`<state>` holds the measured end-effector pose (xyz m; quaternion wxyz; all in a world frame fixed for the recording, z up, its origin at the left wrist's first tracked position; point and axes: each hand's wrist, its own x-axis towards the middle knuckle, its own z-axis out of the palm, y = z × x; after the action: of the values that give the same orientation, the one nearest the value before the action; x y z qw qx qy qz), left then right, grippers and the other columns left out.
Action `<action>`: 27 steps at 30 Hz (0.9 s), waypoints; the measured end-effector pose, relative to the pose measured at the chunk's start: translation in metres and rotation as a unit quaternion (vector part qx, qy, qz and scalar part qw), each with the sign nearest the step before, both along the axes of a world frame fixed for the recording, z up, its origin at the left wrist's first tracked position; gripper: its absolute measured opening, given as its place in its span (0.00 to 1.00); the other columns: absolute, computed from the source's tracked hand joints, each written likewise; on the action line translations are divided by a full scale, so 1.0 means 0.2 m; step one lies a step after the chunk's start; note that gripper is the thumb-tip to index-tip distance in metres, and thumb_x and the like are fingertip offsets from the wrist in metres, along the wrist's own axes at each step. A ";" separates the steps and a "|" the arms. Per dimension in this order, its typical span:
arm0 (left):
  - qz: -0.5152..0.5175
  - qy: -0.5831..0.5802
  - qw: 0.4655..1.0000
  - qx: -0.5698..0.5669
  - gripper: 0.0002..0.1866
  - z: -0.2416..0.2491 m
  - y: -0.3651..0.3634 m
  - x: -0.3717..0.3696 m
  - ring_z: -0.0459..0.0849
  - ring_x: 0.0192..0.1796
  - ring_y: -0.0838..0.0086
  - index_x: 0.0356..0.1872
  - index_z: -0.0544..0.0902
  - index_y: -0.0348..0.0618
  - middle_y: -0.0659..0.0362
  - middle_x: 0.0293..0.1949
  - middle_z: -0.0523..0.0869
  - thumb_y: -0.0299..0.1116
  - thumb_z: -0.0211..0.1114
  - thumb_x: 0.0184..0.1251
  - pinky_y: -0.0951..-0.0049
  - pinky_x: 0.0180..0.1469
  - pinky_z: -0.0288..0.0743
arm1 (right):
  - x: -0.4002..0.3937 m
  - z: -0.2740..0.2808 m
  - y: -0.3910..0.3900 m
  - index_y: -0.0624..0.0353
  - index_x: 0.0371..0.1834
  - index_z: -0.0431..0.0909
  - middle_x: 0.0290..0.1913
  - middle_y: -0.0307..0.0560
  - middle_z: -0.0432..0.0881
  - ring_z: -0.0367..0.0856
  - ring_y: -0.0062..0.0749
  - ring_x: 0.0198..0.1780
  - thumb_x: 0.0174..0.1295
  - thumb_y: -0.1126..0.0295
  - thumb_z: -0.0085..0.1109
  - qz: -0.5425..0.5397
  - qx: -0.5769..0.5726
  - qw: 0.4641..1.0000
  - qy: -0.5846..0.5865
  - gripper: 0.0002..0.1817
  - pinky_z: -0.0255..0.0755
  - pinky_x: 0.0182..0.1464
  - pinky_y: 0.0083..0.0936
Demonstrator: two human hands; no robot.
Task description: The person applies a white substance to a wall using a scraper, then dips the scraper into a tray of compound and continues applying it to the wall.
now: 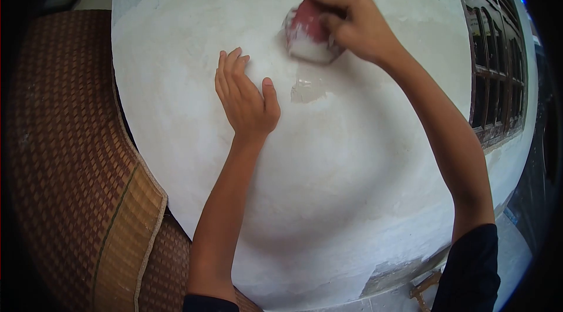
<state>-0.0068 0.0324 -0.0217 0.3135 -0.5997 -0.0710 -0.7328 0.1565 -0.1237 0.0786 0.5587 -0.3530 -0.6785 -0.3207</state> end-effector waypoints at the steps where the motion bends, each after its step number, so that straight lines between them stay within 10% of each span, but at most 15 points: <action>1: -0.009 0.000 1.000 0.001 0.25 0.00 0.00 0.00 0.63 0.71 0.44 0.62 0.64 0.33 0.46 0.64 0.71 0.38 0.51 0.69 0.48 0.70 0.50 | -0.03 -0.06 0.01 0.60 0.60 0.79 0.44 0.59 0.85 0.84 0.41 0.40 0.50 0.83 0.49 -0.009 -0.055 0.994 -0.096 0.29 0.76 0.50 0.33; 4: -0.029 -0.008 1.000 0.008 0.26 0.01 0.00 -0.01 0.63 0.71 0.44 0.62 0.64 0.32 0.46 0.64 0.71 0.38 0.50 0.68 0.48 0.70 0.50 | -0.02 -0.11 0.11 0.61 0.58 0.80 0.44 0.59 0.85 0.84 0.43 0.38 0.51 0.82 0.50 -0.056 -0.092 0.959 -0.261 0.27 0.76 0.49 0.32; 7: -0.025 -0.004 1.000 0.009 0.26 0.00 0.00 0.00 0.63 0.71 0.44 0.63 0.63 0.32 0.46 0.64 0.71 0.37 0.51 0.68 0.47 0.70 0.50 | -0.01 0.05 0.07 0.62 0.58 0.79 0.41 0.59 0.85 0.84 0.42 0.38 0.53 0.83 0.49 -0.064 0.069 0.993 -0.070 0.26 0.77 0.47 0.30; 12: -0.025 0.001 1.000 0.003 0.26 0.01 -0.01 0.01 0.64 0.69 0.45 0.63 0.64 0.32 0.46 0.63 0.71 0.37 0.51 0.67 0.48 0.70 0.50 | -0.04 -0.12 0.06 0.62 0.59 0.79 0.40 0.60 0.84 0.83 0.42 0.39 0.45 0.85 0.48 -0.066 -0.123 0.962 -0.234 0.32 0.75 0.50 0.32; 18: -0.015 0.006 1.000 0.006 0.26 0.00 -0.02 0.02 0.65 0.69 0.45 0.63 0.64 0.32 0.46 0.62 0.72 0.36 0.51 0.67 0.48 0.69 0.50 | 0.05 0.05 0.02 0.61 0.60 0.79 0.42 0.58 0.85 0.84 0.36 0.41 0.51 0.85 0.47 -0.028 -0.003 1.000 -0.002 0.29 0.76 0.51 0.30; 22: -0.012 0.001 1.000 0.007 0.26 0.01 -0.04 0.03 0.64 0.70 0.45 0.63 0.64 0.33 0.46 0.61 0.73 0.37 0.51 0.67 0.48 0.70 0.50 | 0.05 -0.15 0.01 0.61 0.60 0.79 0.41 0.55 0.84 0.82 0.36 0.43 0.51 0.85 0.46 -0.107 -0.137 0.963 -0.207 0.30 0.75 0.53 0.29; 27: -0.004 0.004 1.000 -0.002 0.26 0.00 -0.05 0.03 0.63 0.70 0.45 0.64 0.64 0.34 0.47 0.61 0.73 0.38 0.51 0.68 0.48 0.70 0.50 | 0.12 -0.06 -0.05 0.61 0.61 0.77 0.43 0.54 0.85 0.83 0.33 0.38 0.56 0.84 0.47 -0.010 0.026 1.000 0.007 0.27 0.77 0.46 0.26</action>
<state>0.0001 0.0228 -0.0213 0.3102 -0.6037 -0.0689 -0.7312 0.1811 -0.1334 0.0672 0.5691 -0.3475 -0.6624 -0.3413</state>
